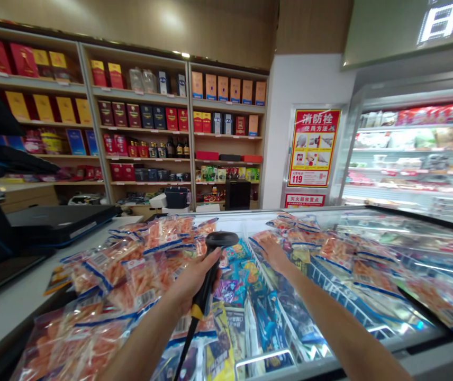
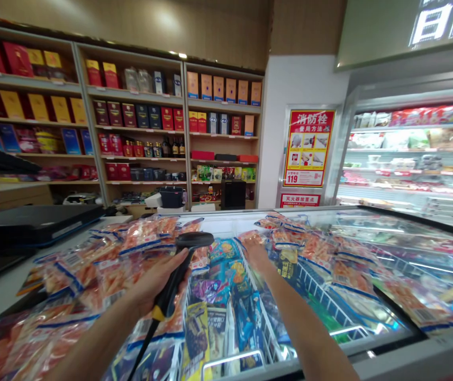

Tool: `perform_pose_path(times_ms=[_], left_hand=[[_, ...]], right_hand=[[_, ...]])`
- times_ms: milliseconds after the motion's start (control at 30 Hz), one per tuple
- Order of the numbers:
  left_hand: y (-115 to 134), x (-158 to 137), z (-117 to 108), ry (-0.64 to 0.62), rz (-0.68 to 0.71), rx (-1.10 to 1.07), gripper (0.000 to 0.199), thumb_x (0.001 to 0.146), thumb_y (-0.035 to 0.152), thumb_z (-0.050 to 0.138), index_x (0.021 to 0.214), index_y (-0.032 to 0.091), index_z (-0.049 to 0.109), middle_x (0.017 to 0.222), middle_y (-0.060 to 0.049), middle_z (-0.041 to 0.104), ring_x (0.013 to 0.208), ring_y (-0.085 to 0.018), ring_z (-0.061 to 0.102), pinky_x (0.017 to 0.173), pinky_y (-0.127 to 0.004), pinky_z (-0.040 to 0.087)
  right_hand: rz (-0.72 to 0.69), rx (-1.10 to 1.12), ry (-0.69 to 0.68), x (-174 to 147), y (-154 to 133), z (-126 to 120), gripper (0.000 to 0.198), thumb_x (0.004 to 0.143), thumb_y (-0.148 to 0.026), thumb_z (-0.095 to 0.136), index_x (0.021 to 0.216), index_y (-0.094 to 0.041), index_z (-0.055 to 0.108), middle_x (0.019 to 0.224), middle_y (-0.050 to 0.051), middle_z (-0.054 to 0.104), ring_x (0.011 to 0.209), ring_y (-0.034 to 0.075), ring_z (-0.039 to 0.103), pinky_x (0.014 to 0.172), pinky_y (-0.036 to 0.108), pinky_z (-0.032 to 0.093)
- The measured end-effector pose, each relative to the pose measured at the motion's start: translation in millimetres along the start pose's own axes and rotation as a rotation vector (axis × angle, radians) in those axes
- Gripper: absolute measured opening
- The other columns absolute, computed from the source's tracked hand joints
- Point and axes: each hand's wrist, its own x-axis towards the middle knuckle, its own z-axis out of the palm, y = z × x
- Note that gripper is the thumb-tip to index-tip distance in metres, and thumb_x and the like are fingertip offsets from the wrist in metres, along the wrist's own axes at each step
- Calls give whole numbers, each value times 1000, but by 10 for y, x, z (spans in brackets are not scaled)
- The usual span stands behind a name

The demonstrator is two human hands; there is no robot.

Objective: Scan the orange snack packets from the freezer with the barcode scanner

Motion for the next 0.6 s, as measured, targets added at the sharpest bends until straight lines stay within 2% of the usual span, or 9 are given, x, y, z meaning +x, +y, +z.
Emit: perform_pose_path(times_ms=[67,133,167,233,333,400,500,533,600], left_hand=[[2,-7,-6,-29,-3,-9,29,69,45,52,74,17,49,47,4,50,35,-6,45,33,-15,34],[7,-22,-7,-47,-8,-12,29,68,45,53,73,17,48,47,4,50,35,-6,45,33,-15,33],[9,-32,-4,-49,-5,-10,29,68,46,53,73,17,48,47,4,51,35,-6,45,33,-15,33],[15,-55,11,-47,-2,4,30,68,46,53,73,17,48,47,3,51,35,-6,45,33,-15,33],[24,-87,45,-57,13,25,33,67,48,53,72,16,48,47,3,52,34,-6,44,32,-15,32],[32,-106,62,-72,19,28,34,66,49,53,72,16,48,47,3,52,34,-6,44,32,-15,33],[47,-133,72,-74,17,32,33,67,49,53,73,17,47,47,3,52,35,-6,44,33,-15,33],[51,-141,72,-70,16,33,33,67,49,53,73,17,46,47,3,52,35,-6,44,33,-15,33],[56,-156,70,-60,12,33,32,67,48,53,72,17,46,47,3,52,35,-6,44,32,-15,33]], right_hand=[[-167,48,11,-191,55,-69,39,76,-16,37,112,-20,51,120,5,48,115,17,35,98,35,21],[-234,98,16,-372,115,-139,36,73,-15,37,103,-21,57,113,4,53,110,16,41,96,33,27],[-205,125,26,-441,138,-174,34,73,-16,38,98,-21,59,108,3,57,106,16,45,93,32,30],[-33,160,108,-505,155,-239,31,75,-21,36,93,-22,61,99,2,61,97,16,51,88,30,35],[249,105,245,-428,87,-286,38,80,-30,29,105,-19,55,105,5,58,100,17,49,87,30,35],[311,16,196,-331,-4,-254,43,81,-33,27,116,-18,46,121,7,47,112,20,39,92,34,30],[349,-55,-2,-247,-126,-129,50,81,-39,25,126,-19,34,135,6,27,123,25,22,93,45,24],[352,-44,-46,-241,-146,-85,50,81,-40,25,126,-20,33,136,6,24,123,27,19,92,47,24],[310,18,-49,-243,-140,-22,49,80,-43,26,123,-22,39,134,5,29,122,26,22,91,45,25]])
